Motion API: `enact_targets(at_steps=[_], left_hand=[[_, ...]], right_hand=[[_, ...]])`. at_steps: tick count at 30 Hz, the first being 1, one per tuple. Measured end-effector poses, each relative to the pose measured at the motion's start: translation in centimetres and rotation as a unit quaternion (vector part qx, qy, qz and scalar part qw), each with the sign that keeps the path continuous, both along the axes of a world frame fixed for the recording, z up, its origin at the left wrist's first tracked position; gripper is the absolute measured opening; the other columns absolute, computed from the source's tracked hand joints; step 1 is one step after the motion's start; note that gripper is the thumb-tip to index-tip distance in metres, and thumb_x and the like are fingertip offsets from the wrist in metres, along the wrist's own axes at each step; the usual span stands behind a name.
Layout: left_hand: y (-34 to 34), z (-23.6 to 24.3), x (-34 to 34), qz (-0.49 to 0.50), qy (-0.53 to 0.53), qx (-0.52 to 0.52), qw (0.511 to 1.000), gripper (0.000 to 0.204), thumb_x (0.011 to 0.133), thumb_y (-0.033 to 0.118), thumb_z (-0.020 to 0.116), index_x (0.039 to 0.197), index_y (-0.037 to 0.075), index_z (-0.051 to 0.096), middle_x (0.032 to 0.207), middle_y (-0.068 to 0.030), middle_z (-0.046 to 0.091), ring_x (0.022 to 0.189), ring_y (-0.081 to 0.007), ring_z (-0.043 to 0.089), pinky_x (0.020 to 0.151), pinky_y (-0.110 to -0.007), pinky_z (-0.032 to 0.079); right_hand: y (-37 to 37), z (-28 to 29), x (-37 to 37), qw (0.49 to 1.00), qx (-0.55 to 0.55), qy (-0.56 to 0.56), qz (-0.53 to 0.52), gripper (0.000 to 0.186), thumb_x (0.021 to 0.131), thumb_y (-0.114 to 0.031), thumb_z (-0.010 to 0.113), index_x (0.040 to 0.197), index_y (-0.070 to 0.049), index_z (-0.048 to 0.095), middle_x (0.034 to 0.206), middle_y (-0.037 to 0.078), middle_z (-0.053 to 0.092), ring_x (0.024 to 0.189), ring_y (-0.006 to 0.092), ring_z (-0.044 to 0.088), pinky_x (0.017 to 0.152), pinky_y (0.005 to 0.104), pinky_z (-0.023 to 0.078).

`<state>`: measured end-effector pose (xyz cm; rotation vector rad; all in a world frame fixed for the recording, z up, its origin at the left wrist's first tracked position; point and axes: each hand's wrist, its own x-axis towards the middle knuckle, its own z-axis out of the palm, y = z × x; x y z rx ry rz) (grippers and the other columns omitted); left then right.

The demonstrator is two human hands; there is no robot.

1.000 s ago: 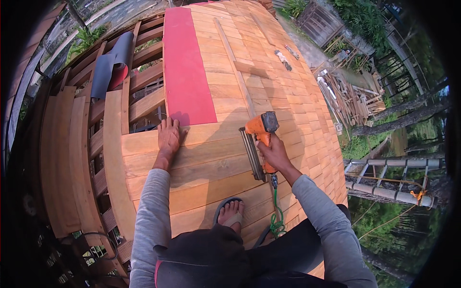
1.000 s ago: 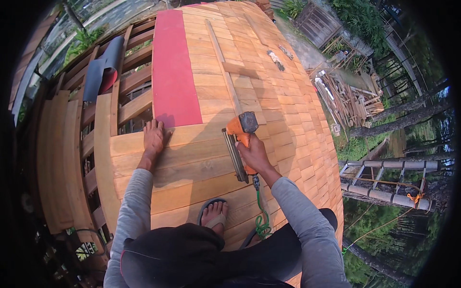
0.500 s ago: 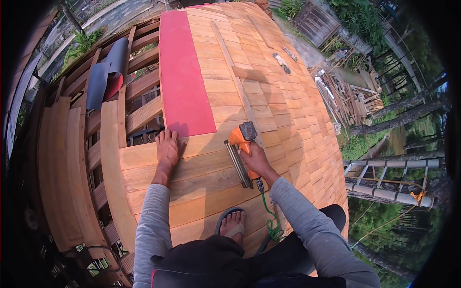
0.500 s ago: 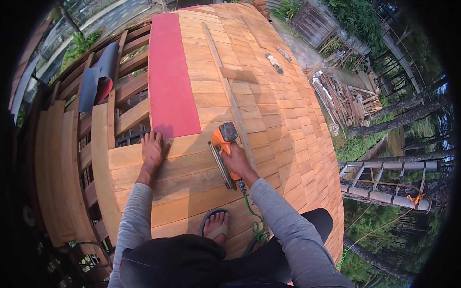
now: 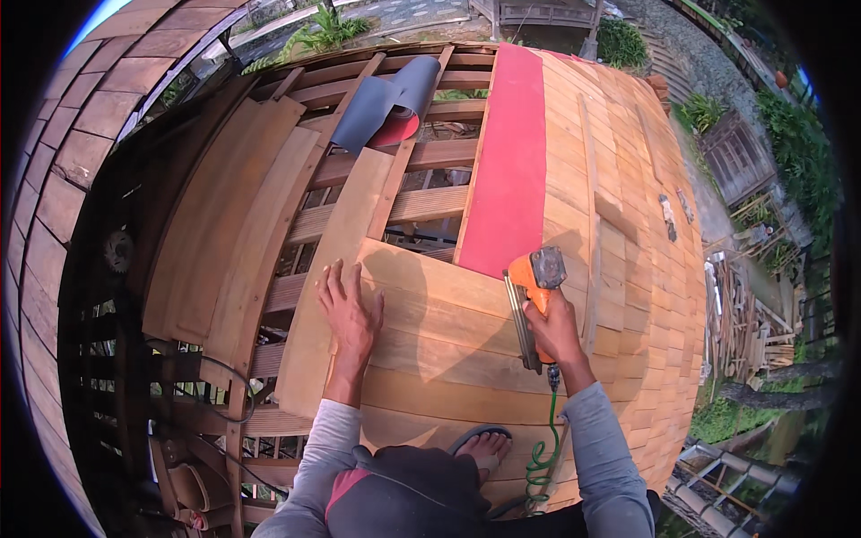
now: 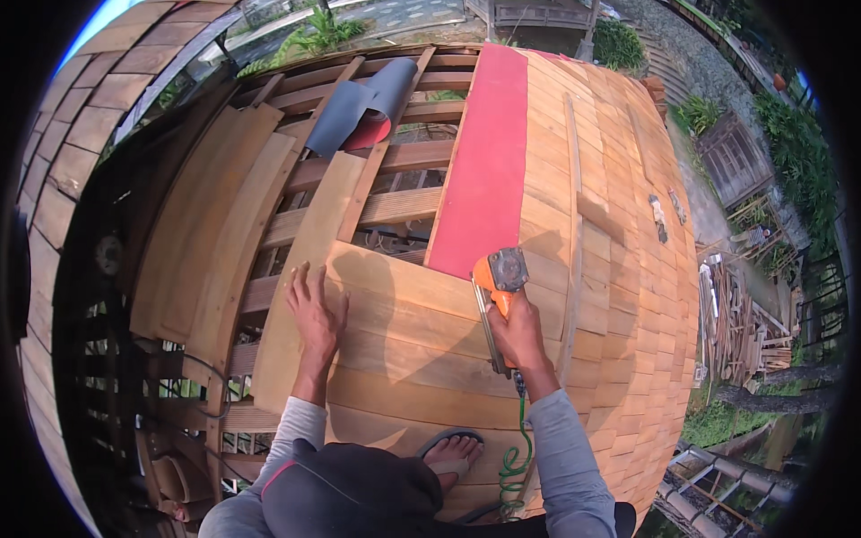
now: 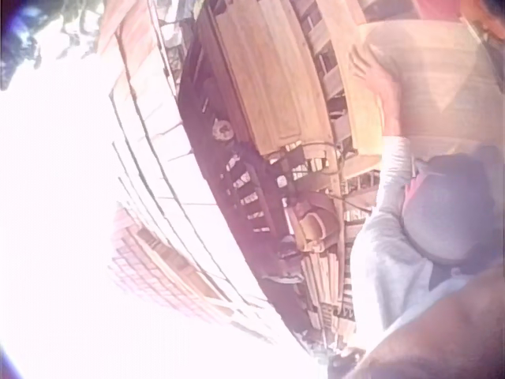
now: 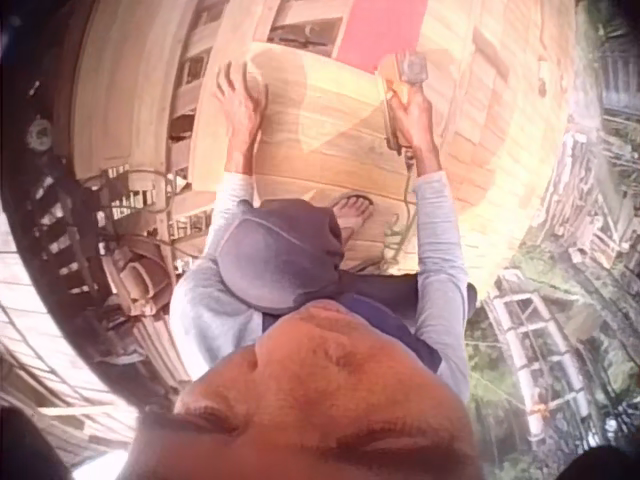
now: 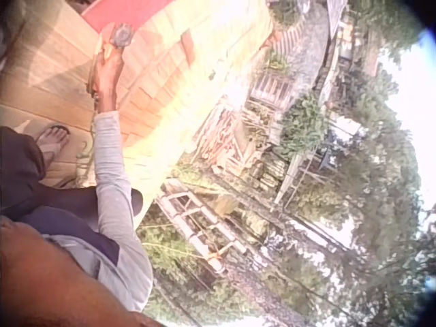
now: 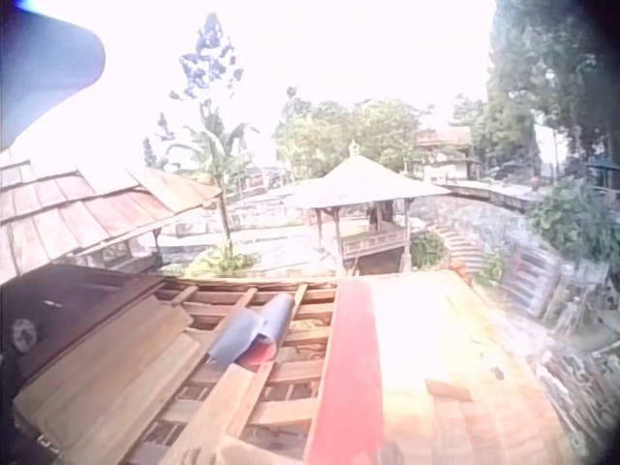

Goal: The person installs wooden shingles on a curved roof structure using a pneumatic nail gun. The person positions each shingle, aligns it with the existing row, and secures it with the nail gun, occasionally adjusting the waterproof membrane underneath.

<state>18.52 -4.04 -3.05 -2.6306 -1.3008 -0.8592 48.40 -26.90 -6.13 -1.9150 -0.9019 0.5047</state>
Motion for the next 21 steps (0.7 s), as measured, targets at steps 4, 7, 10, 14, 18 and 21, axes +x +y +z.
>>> enact_targets(at_steps=[4, 7, 10, 14, 18, 21], left_hand=[[2.6, 3.5, -9.5, 0.191, 0.029, -0.133, 0.972, 0.071, 0.085, 0.036, 0.086, 0.139, -0.002, 0.058, 0.145, -0.0244, 0.053, 0.136, -0.0466, 0.044, 0.116, -0.060, 0.035], [3.3, 3.0, -11.3, 0.123, 0.023, -0.108, 0.986, 0.069, 0.082, 0.038, 0.090, 0.128, -0.004, 0.061, 0.144, -0.0247, 0.049, 0.135, -0.0475, 0.041, 0.115, -0.060, 0.035], [3.2, 2.1, -11.3, 0.138, 0.022, -0.140, 0.980, 0.066, 0.080, 0.037, 0.092, 0.121, -0.005, 0.061, 0.147, -0.0255, 0.044, 0.138, -0.0486, 0.035, 0.115, -0.060, 0.035], [3.2, 2.2, -11.2, 0.140, 0.002, -0.160, 0.977, 0.062, 0.080, 0.030, 0.091, 0.120, -0.005, 0.061, 0.147, -0.0267, 0.043, 0.139, -0.0480, 0.033, 0.116, -0.059, 0.033], [3.5, 2.4, -11.1, 0.129, -0.008, -0.168, 0.977, 0.062, 0.080, 0.030, 0.091, 0.120, -0.005, 0.060, 0.148, -0.0267, 0.043, 0.140, -0.0482, 0.033, 0.117, -0.059, 0.033], [3.2, 1.7, -11.9, 0.115, -0.023, -0.162, 0.980, 0.064, 0.080, 0.032, 0.092, 0.119, -0.006, 0.059, 0.148, -0.0265, 0.043, 0.140, -0.0480, 0.033, 0.117, -0.060, 0.031]], right_hand=[[8.1, 5.2, -3.7, 0.988, 0.103, 0.030, 0.110, 0.040, 0.099, -0.016, 0.070, 0.132, 0.002, 0.055, 0.098, 0.014, 0.073, 0.063, 0.0200, 0.070, 0.062, 0.0357, 0.058], [13.8, 7.1, -6.5, 0.985, 0.069, 0.062, 0.148, 0.042, 0.099, -0.017, 0.070, 0.131, 0.004, 0.055, 0.100, 0.018, 0.073, 0.064, 0.0219, 0.073, 0.063, 0.0387, 0.059], [17.4, 7.8, -8.9, 0.983, 0.048, 0.034, 0.173, 0.043, 0.096, -0.020, 0.072, 0.126, 0.006, 0.057, 0.099, 0.025, 0.073, 0.074, 0.0347, 0.075, 0.071, 0.0454, 0.059], [18.8, 8.6, -10.7, 0.983, -0.010, 0.009, 0.185, 0.041, 0.094, -0.021, 0.072, 0.117, 0.011, 0.060, 0.102, 0.035, 0.071, 0.104, 0.0531, 0.069, 0.088, 0.0535, 0.056], [17.9, 8.8, -10.5, 0.980, -0.024, -0.014, 0.199, 0.051, 0.096, -0.018, 0.069, 0.135, 0.008, 0.050, 0.108, 0.033, 0.073, 0.104, 0.0511, 0.070, 0.091, 0.0568, 0.057], [17.1, 8.4, -11.5, 0.975, -0.027, 0.018, 0.220, 0.050, 0.095, -0.017, 0.069, 0.135, 0.006, 0.050, 0.111, 0.032, 0.073, 0.102, 0.0506, 0.071, 0.090, 0.0571, 0.057]])
